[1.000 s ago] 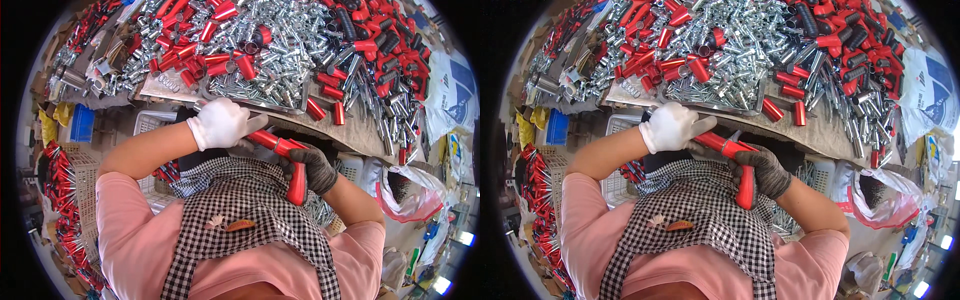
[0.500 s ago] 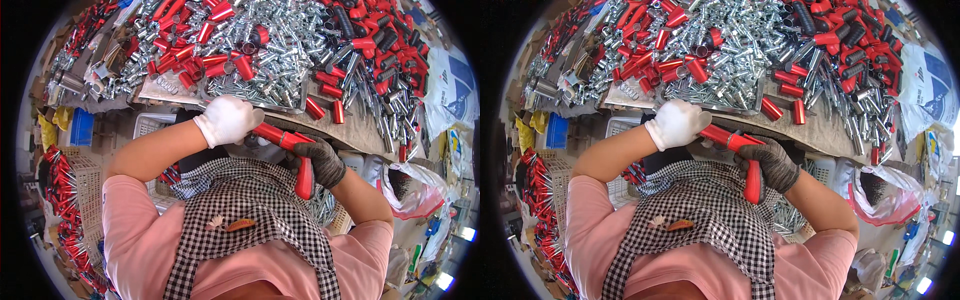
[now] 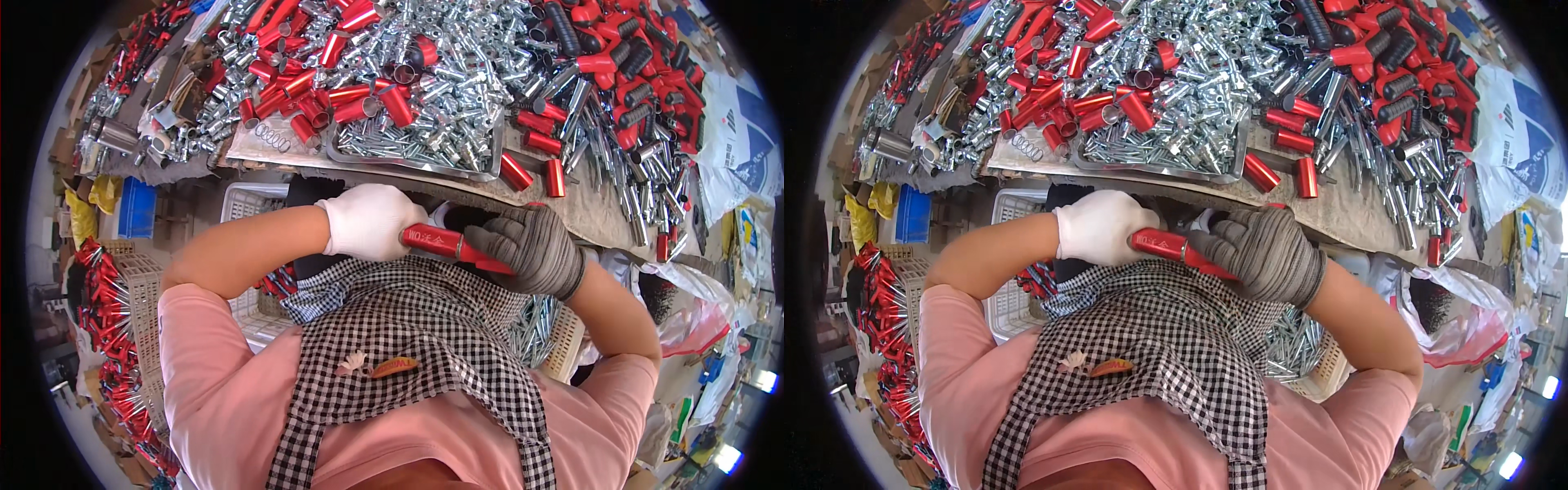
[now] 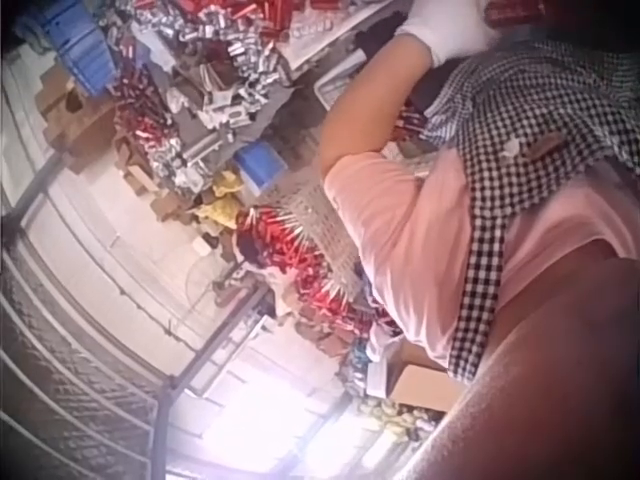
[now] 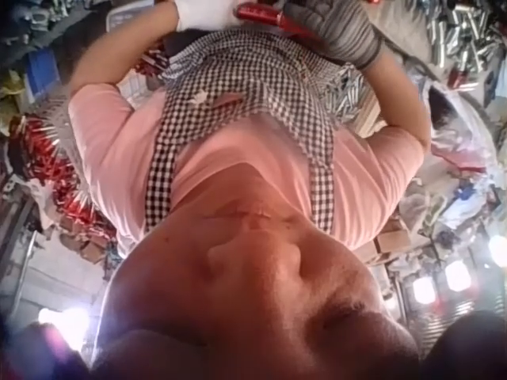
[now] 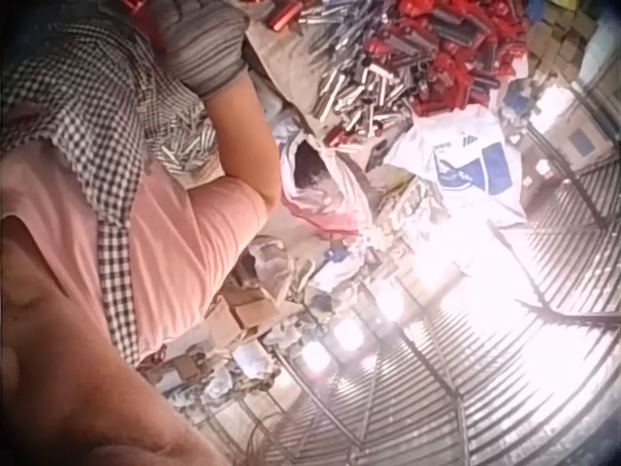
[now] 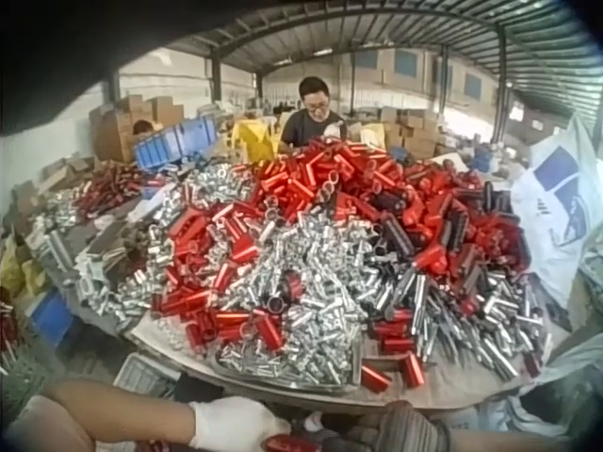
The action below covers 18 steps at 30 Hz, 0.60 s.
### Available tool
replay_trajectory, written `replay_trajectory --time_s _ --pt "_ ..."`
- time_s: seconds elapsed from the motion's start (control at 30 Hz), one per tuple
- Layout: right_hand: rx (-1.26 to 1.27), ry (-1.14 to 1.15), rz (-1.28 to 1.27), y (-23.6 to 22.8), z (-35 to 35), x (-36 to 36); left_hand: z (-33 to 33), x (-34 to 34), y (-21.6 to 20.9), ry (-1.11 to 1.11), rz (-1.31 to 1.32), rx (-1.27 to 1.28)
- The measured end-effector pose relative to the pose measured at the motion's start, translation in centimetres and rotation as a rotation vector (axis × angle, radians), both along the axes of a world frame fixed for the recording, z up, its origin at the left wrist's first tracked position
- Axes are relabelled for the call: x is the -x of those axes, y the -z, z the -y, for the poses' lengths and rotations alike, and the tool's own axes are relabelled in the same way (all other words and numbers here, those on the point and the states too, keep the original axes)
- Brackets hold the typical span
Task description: Assembling metal rods with red plastic handles at a factory workstation.
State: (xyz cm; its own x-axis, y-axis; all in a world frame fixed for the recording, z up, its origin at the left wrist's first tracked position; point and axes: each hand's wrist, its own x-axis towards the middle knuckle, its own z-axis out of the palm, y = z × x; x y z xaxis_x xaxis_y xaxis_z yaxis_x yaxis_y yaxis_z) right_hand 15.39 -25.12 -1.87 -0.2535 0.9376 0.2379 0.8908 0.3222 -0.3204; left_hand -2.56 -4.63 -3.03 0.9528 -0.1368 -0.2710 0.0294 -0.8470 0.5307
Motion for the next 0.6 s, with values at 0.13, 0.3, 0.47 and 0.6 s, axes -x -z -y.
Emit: replay_trajectory --time_s 0.13,0.3,0.47,0.6 --pt "-0.23 -0.244 0.239 -0.3 -0.5 -0.1 0.3 0.7 -0.3 -0.036 -0.283 0.314" --pt "-0.274 -0.383 0.308 -0.8 -0.5 -0.1 0.4 0.5 -0.6 0.04 -0.41 0.39" --pt "0.265 0.332 -0.612 0.7 0.2 3.1 0.6 1.1 -0.5 -0.13 0.03 -0.202" --pt "0.61 0.498 -1.473 2.2 0.0 3.1 -1.8 0.1 -0.1 0.01 0.654 -0.631"
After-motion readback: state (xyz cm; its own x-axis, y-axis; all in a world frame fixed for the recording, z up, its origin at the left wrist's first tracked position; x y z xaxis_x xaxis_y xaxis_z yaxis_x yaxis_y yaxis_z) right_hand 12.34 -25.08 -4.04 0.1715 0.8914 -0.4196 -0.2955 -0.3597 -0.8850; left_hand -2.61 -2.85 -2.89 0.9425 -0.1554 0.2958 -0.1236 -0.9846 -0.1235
